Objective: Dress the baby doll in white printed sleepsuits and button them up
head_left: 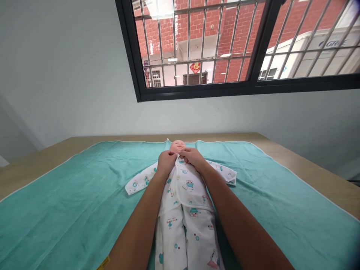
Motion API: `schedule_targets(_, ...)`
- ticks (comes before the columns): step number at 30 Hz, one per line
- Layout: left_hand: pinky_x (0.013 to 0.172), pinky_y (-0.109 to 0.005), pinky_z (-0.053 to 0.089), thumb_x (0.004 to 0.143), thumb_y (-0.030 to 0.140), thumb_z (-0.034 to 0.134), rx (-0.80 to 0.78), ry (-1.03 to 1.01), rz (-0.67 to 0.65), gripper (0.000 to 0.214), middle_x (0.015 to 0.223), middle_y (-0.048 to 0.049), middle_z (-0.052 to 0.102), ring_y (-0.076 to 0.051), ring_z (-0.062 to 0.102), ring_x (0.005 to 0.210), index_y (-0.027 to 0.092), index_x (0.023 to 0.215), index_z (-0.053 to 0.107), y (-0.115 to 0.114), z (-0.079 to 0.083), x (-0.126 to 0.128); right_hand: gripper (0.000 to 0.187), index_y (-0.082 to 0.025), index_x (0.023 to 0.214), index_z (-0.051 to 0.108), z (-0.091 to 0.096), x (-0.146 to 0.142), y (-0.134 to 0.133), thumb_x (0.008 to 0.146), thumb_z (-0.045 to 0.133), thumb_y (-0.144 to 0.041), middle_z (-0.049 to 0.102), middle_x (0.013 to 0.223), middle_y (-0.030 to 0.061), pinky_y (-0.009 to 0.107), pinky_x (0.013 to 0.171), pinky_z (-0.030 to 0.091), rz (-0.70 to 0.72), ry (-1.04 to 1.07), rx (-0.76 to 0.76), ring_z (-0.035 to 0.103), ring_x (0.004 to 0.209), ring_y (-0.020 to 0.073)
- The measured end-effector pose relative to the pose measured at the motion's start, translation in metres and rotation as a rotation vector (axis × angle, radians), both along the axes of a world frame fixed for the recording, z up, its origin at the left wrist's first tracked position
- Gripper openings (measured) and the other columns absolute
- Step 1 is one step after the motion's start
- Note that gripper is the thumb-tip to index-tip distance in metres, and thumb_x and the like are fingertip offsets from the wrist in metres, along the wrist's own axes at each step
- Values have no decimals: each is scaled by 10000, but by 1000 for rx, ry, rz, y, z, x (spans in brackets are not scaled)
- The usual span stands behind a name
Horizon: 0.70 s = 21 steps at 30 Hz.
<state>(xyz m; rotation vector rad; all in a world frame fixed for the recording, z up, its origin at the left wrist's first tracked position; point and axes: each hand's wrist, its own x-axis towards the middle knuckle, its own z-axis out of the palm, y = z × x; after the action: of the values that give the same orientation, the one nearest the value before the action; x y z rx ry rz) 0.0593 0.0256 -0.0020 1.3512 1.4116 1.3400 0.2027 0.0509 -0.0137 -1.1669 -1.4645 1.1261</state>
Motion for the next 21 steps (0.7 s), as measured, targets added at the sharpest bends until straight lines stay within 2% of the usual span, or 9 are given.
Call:
schedule_targets(5, 563, -237, 363, 689, 247, 638, -20, -32, 2, 139, 524, 20, 549, -110, 453, 536, 159, 582, 631, -1, 0, 1, 171, -165, 613, 590, 2, 0, -1, 677, 617, -322, 502, 510, -32, 210, 460, 307, 17, -27, -2, 401, 469, 79)
schedule_targets(9, 531, -234, 355, 716, 249, 624, -48, -85, -7, 127, 522, 32, 524, -92, 419, 495, 147, 641, 629, -4, 2, 2, 192, -170, 593, 560, 3, -1, -2, 678, 613, -334, 467, 489, -47, 210, 467, 295, 23, -67, 3, 387, 469, 77)
schedule_targets(21, 540, -230, 357, 698, 257, 659, -25, -141, -24, 116, 509, 38, 524, -88, 425, 502, 140, 694, 664, -5, 3, 3, 246, -167, 593, 555, 4, 1, -1, 726, 592, -371, 459, 496, -40, 215, 434, 253, 51, -31, -16, 338, 442, 65)
